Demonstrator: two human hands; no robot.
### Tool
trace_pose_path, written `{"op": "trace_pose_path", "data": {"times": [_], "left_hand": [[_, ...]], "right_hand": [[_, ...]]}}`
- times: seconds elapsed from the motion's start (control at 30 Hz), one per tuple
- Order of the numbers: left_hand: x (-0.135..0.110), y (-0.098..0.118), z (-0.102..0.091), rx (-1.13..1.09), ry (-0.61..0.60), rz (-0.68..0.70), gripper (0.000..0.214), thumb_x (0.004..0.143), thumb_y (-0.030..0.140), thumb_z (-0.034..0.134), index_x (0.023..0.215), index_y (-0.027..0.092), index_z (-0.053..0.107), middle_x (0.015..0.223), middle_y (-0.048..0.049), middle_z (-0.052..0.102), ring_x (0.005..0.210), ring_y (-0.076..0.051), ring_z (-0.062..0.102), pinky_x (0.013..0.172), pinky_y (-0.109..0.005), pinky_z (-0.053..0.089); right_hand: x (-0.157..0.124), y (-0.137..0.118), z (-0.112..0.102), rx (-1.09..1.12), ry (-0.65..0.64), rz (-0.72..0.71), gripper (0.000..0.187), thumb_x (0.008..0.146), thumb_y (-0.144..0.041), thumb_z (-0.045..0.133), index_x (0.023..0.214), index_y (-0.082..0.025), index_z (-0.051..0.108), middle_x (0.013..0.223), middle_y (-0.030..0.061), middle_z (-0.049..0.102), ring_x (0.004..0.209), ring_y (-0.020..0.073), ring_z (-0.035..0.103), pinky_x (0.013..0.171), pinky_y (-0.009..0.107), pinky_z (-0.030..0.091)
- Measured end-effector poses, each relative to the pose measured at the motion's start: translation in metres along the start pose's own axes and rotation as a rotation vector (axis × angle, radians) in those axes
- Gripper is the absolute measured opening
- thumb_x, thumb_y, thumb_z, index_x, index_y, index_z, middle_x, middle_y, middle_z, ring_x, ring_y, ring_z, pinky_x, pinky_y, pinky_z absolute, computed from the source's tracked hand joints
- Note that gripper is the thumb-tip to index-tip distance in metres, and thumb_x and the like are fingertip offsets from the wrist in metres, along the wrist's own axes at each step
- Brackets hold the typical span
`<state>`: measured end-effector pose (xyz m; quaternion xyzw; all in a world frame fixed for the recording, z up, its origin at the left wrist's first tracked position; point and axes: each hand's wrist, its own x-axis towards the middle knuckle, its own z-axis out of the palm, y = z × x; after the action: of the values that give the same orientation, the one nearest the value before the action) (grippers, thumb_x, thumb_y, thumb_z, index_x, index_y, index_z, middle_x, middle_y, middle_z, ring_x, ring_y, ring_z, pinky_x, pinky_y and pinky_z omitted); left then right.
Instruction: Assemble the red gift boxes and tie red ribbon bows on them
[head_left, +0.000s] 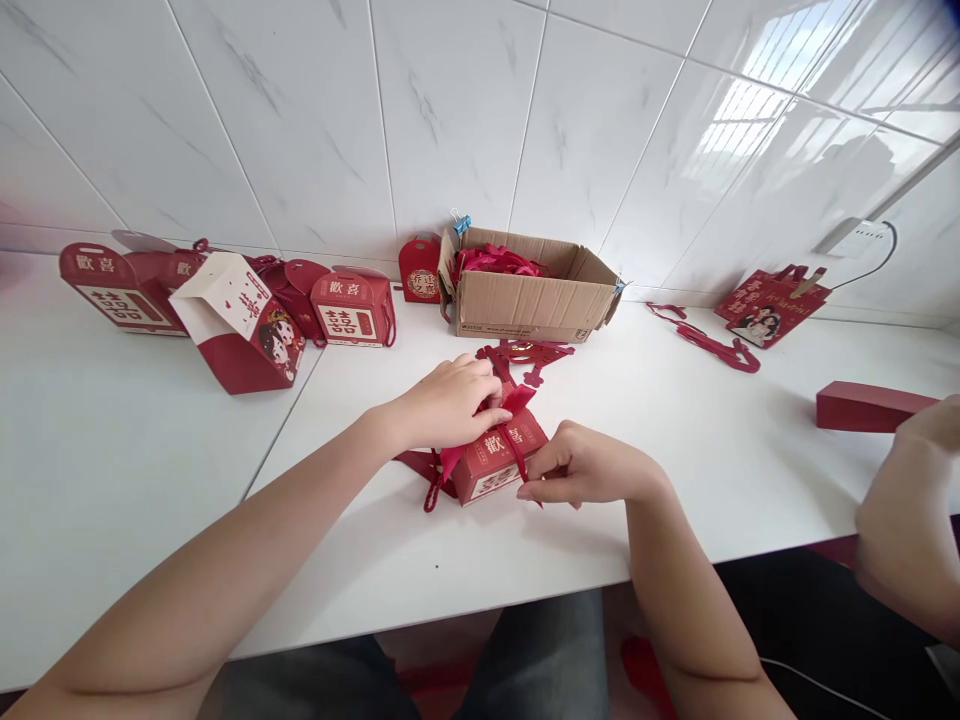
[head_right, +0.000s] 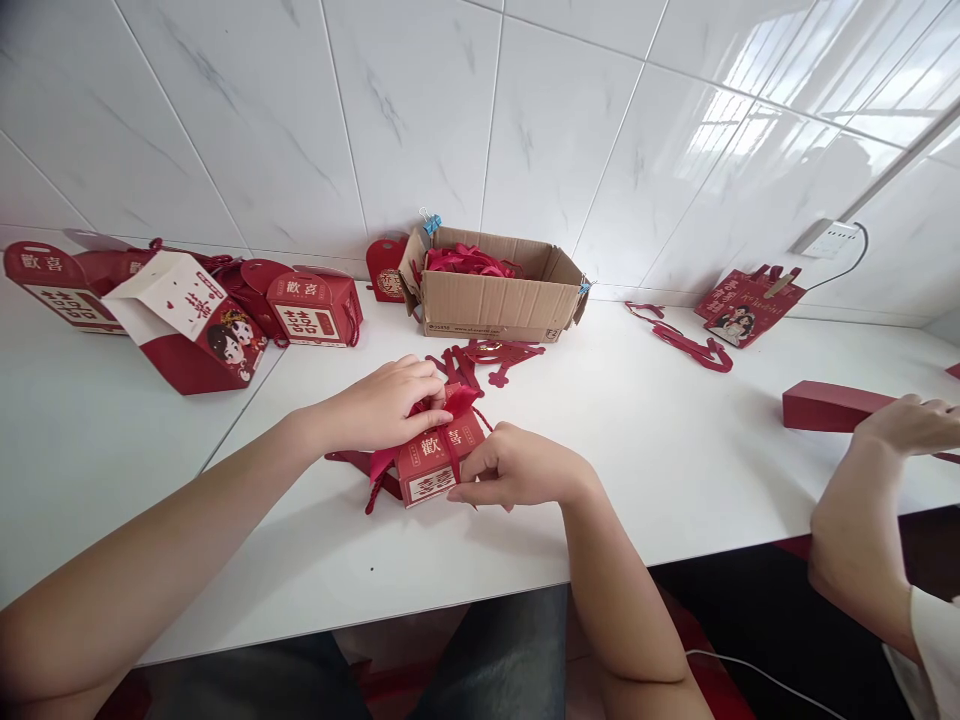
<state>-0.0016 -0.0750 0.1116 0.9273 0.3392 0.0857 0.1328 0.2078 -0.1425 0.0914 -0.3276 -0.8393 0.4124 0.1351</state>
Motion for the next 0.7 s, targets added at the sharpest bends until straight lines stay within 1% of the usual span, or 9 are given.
{"op": "trace_pose_path", "data": {"times": [0.27, 0.37, 0.43, 0.47, 0.5, 0.53, 0.6, 0.67, 0.7], "left_hand": [[0.002, -0.002, 0.001, -0.054, 0.018, -0.009, 0.031, 0.088, 0.045, 0.051, 0.074, 0.018, 0.059, 0.089, -0.0068, 0.060, 0.092, -0.025, 0.050, 0.078, -0.036, 0.039], [0.001, -0.004, -0.003, -0.184, -0.009, -0.020, 0.033, 0.086, 0.049, 0.054, 0.074, 0.018, 0.058, 0.090, -0.0057, 0.059, 0.097, -0.024, 0.051, 0.081, -0.034, 0.040], [-0.002, -0.006, -0.010, -0.305, -0.034, -0.034, 0.038, 0.087, 0.055, 0.050, 0.081, 0.019, 0.059, 0.095, -0.0051, 0.060, 0.095, -0.022, 0.053, 0.081, -0.033, 0.042], [-0.003, -0.007, -0.014, -0.361, -0.046, -0.052, 0.041, 0.088, 0.058, 0.046, 0.085, 0.019, 0.060, 0.096, -0.0048, 0.060, 0.091, -0.021, 0.055, 0.079, -0.032, 0.043], [-0.005, -0.009, -0.020, -0.407, -0.060, -0.078, 0.044, 0.089, 0.059, 0.042, 0.089, 0.019, 0.060, 0.096, -0.0045, 0.061, 0.087, -0.020, 0.056, 0.077, -0.031, 0.043], [-0.007, -0.011, -0.025, -0.436, -0.074, -0.109, 0.045, 0.090, 0.060, 0.039, 0.092, 0.019, 0.059, 0.096, -0.0041, 0.061, 0.084, -0.019, 0.056, 0.075, -0.030, 0.043], [-0.012, -0.016, -0.036, -0.436, -0.103, -0.166, 0.045, 0.091, 0.058, 0.037, 0.095, 0.020, 0.059, 0.094, -0.0030, 0.062, 0.083, -0.018, 0.057, 0.075, -0.029, 0.044], [-0.016, -0.023, -0.045, -0.387, -0.142, -0.193, 0.038, 0.089, 0.053, 0.042, 0.099, 0.022, 0.060, 0.100, -0.0023, 0.064, 0.090, -0.019, 0.058, 0.080, -0.029, 0.044], [-0.018, -0.026, -0.048, -0.357, -0.163, -0.190, 0.034, 0.086, 0.050, 0.047, 0.101, 0.023, 0.061, 0.105, -0.0020, 0.064, 0.095, -0.020, 0.057, 0.082, -0.029, 0.043]], "right_hand": [[0.003, 0.001, 0.001, 0.007, -0.019, 0.020, 0.029, 0.087, -0.031, 0.060, 0.067, -0.013, 0.068, 0.048, -0.0027, 0.056, 0.040, 0.0055, 0.051, 0.043, 0.017, 0.039], [-0.002, 0.002, -0.003, 0.052, -0.064, 0.073, 0.029, 0.085, -0.038, 0.064, 0.073, -0.013, 0.071, 0.048, -0.0027, 0.056, 0.041, 0.0058, 0.050, 0.045, 0.018, 0.039], [-0.008, 0.004, -0.008, 0.104, -0.118, 0.135, 0.035, 0.083, -0.046, 0.065, 0.074, -0.012, 0.071, 0.047, -0.0024, 0.056, 0.041, 0.0065, 0.050, 0.044, 0.018, 0.039], [-0.010, 0.005, -0.011, 0.120, -0.113, 0.162, 0.039, 0.083, -0.049, 0.064, 0.072, -0.012, 0.071, 0.045, -0.0023, 0.055, 0.040, 0.0066, 0.048, 0.044, 0.019, 0.038], [-0.012, 0.006, -0.014, 0.120, -0.065, 0.179, 0.044, 0.084, -0.052, 0.061, 0.069, -0.012, 0.070, 0.043, -0.0026, 0.052, 0.039, 0.0065, 0.046, 0.043, 0.020, 0.037], [-0.013, 0.007, -0.016, 0.106, 0.032, 0.185, 0.047, 0.086, -0.054, 0.058, 0.066, -0.012, 0.068, 0.042, -0.0031, 0.049, 0.039, 0.0064, 0.044, 0.043, 0.020, 0.036], [-0.012, 0.009, -0.017, 0.048, 0.348, 0.151, 0.047, 0.090, -0.051, 0.053, 0.065, -0.014, 0.066, 0.045, -0.0029, 0.047, 0.042, 0.0073, 0.044, 0.045, 0.022, 0.037], [-0.006, 0.012, -0.015, -0.030, 0.675, 0.053, 0.032, 0.090, -0.042, 0.055, 0.076, -0.016, 0.067, 0.063, 0.0014, 0.059, 0.057, 0.0108, 0.054, 0.053, 0.024, 0.044], [-0.002, 0.014, -0.014, -0.073, 0.786, -0.012, 0.022, 0.088, -0.037, 0.058, 0.086, -0.017, 0.067, 0.080, 0.0050, 0.065, 0.071, 0.0138, 0.060, 0.060, 0.026, 0.048]]}}
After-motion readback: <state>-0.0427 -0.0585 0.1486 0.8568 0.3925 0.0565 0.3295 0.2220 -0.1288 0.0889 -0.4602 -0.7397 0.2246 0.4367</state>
